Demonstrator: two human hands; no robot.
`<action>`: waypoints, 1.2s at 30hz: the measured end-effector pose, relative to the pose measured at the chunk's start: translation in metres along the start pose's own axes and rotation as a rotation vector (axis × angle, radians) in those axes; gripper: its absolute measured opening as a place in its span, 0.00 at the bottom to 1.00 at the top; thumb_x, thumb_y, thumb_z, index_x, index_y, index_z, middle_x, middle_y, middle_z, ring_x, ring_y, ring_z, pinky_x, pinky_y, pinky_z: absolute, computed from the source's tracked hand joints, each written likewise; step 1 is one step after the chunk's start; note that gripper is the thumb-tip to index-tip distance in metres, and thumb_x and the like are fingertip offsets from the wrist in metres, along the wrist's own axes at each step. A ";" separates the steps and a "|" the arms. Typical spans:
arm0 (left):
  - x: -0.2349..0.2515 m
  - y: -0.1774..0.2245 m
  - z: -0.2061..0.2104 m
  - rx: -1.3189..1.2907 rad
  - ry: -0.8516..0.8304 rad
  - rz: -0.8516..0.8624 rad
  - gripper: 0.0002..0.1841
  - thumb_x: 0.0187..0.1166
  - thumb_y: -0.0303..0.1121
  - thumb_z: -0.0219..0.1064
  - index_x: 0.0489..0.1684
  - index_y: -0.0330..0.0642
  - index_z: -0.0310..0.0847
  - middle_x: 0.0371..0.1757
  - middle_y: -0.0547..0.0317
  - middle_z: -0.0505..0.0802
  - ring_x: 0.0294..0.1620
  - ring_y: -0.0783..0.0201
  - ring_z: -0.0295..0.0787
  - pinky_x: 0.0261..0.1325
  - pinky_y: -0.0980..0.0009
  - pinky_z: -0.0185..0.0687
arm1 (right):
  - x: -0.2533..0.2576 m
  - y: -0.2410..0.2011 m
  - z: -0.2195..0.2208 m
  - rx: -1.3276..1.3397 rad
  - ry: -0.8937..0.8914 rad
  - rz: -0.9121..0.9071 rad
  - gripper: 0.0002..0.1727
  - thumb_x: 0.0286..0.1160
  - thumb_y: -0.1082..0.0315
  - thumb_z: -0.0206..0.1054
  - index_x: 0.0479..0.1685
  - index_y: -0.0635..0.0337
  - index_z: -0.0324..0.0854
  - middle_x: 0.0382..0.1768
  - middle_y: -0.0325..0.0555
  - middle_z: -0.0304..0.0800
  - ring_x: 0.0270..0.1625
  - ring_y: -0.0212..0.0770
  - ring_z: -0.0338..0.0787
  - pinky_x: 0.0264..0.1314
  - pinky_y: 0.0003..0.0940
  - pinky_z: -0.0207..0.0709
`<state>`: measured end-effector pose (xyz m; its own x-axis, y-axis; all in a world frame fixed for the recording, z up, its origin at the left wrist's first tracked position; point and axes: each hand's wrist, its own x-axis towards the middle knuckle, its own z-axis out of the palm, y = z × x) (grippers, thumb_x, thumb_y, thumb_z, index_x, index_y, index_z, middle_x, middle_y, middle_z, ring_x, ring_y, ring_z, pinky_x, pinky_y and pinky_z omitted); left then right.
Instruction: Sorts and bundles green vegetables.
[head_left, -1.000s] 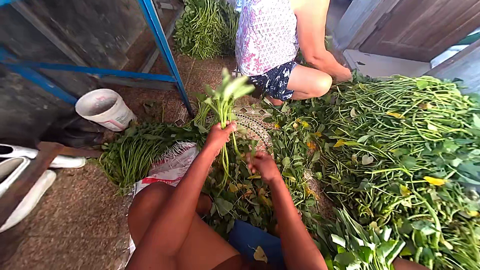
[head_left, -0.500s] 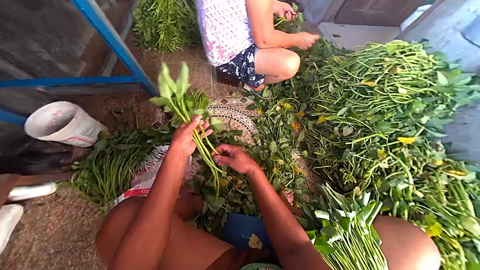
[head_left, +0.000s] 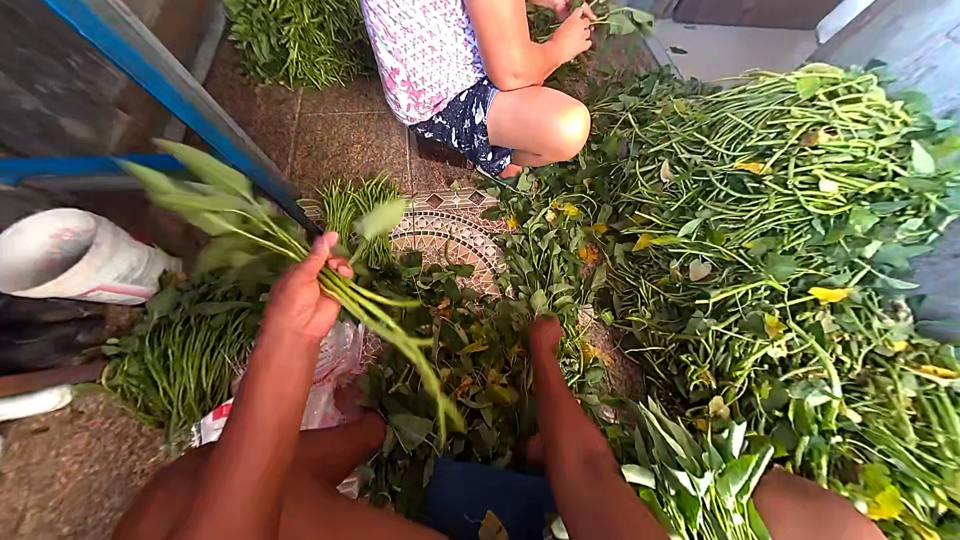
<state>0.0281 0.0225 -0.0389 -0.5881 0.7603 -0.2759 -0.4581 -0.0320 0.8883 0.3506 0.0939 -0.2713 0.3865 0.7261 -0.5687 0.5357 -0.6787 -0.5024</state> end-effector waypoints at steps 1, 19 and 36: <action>0.000 0.000 0.003 0.029 -0.019 -0.073 0.12 0.94 0.32 0.49 0.55 0.40 0.80 0.28 0.68 0.87 0.23 0.76 0.83 0.32 0.82 0.84 | 0.009 0.015 -0.002 -0.018 0.046 0.075 0.26 0.88 0.62 0.57 0.75 0.77 0.72 0.75 0.76 0.75 0.79 0.67 0.76 0.80 0.59 0.71; 0.002 -0.005 0.038 0.104 0.056 -0.199 0.10 0.92 0.32 0.53 0.50 0.38 0.79 0.23 0.64 0.81 0.19 0.72 0.81 0.28 0.79 0.84 | 0.000 -0.045 -0.051 0.401 0.508 -0.197 0.27 0.78 0.61 0.73 0.66 0.76 0.77 0.64 0.72 0.82 0.70 0.65 0.82 0.75 0.56 0.73; -0.024 -0.010 0.015 0.119 -0.018 -0.230 0.09 0.92 0.31 0.55 0.53 0.36 0.78 0.30 0.61 0.82 0.22 0.70 0.80 0.27 0.77 0.82 | -0.093 -0.057 -0.073 0.679 0.518 -0.481 0.22 0.93 0.63 0.55 0.69 0.77 0.74 0.56 0.66 0.89 0.61 0.50 0.89 0.71 0.43 0.77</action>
<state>0.0573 0.0142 -0.0357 -0.4648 0.7502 -0.4703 -0.4966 0.2188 0.8399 0.3388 0.0736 -0.1425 0.6087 0.7903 0.0693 0.2390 -0.0994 -0.9659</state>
